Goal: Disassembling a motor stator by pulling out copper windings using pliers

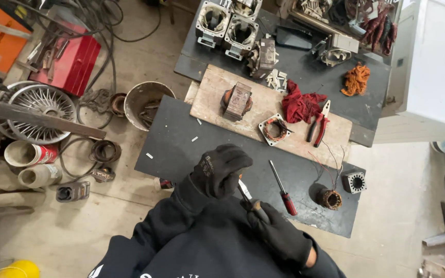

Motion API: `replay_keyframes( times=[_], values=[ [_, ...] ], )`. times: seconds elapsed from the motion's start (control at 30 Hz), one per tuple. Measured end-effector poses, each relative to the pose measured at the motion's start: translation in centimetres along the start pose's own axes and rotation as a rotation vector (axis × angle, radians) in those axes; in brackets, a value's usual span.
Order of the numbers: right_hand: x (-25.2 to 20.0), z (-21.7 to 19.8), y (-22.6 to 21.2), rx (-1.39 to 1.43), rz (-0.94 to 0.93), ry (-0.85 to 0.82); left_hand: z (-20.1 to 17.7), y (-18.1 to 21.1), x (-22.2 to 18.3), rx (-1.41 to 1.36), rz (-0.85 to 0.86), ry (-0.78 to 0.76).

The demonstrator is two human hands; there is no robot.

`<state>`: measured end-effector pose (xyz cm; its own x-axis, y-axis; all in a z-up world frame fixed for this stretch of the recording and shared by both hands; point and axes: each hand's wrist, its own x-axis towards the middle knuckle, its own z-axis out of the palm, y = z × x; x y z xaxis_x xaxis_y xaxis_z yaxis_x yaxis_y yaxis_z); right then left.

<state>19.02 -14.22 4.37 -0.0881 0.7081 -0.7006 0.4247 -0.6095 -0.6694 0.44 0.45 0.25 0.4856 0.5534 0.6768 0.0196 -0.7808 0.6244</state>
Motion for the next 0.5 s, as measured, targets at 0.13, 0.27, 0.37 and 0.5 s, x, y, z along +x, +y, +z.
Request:
replay_keyframes(
  times=[0.13,0.27,0.37,0.5],
  values=[
    [0.7,-1.3,-1.8,-0.144,0.202,-0.031,0.0,-0.4,-0.7,0.014,0.032,-0.027],
    [2.2,-1.2,-1.0,-0.22,0.164,-0.092,0.5,-1.1,-1.7,0.049,-0.013,0.018],
    [3.0,0.1,0.4,-0.219,0.137,-0.027,0.9,-1.8,-2.8,0.04,-0.05,0.013],
    [5.3,1.5,5.2,-0.229,-0.211,0.094,0.6,-1.6,-3.0,-0.054,-0.166,0.025]
  ],
)
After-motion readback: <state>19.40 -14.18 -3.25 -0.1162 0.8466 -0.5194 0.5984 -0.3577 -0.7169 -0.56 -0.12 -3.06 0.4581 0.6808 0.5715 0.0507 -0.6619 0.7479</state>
